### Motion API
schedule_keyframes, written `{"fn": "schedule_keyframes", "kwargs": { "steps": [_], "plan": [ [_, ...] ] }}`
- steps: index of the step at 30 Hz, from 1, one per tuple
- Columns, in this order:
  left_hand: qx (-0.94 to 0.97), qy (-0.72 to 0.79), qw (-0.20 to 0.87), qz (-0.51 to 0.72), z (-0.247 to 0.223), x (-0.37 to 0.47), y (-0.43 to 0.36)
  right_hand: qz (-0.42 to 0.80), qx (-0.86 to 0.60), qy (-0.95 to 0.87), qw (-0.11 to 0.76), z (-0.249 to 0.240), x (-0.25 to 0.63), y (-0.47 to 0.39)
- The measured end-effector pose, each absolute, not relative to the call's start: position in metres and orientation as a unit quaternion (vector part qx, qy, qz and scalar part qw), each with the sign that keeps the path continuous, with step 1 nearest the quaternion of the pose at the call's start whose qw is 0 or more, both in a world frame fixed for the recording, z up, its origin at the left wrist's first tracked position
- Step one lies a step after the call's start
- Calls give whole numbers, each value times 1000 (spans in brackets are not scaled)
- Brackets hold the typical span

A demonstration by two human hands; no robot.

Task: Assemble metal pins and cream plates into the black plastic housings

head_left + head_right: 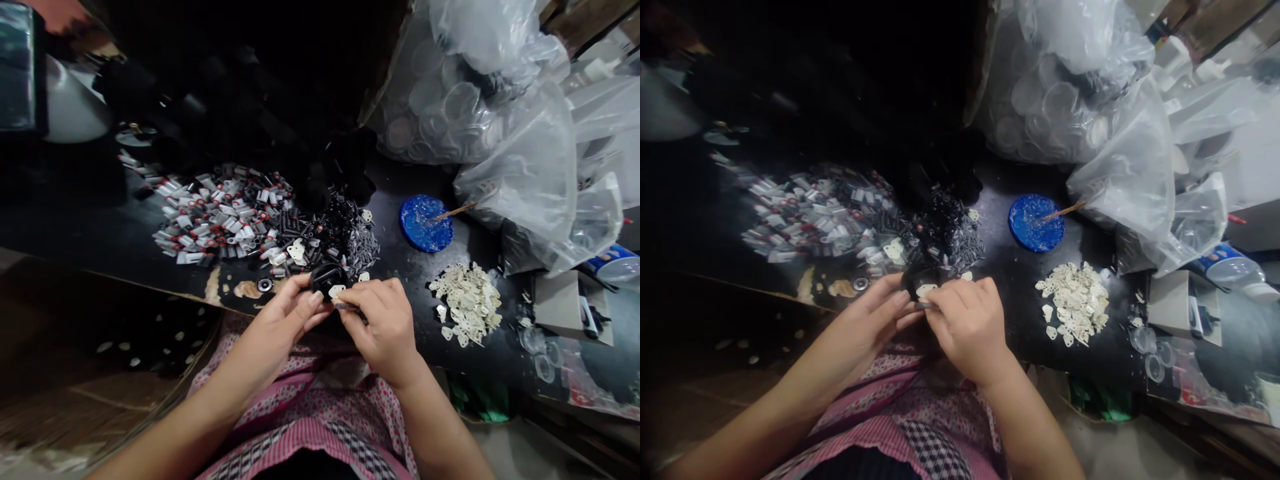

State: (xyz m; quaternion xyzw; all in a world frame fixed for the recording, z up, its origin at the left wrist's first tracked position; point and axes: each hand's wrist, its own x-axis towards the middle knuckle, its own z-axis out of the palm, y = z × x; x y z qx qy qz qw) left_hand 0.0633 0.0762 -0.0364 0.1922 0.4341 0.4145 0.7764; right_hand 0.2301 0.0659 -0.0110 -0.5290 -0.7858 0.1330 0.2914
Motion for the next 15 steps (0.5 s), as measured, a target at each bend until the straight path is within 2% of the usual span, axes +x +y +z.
{"fn": "schedule_keyframes", "kwargs": {
  "steps": [10, 15],
  "plan": [
    [242, 411, 773, 418, -41, 63, 75, 113, -514, -798, 294, -10, 233, 69],
    [212, 447, 756, 429, -39, 69, 71, 125, -539, -778, 298, -7, 225, 57]
  ]
}}
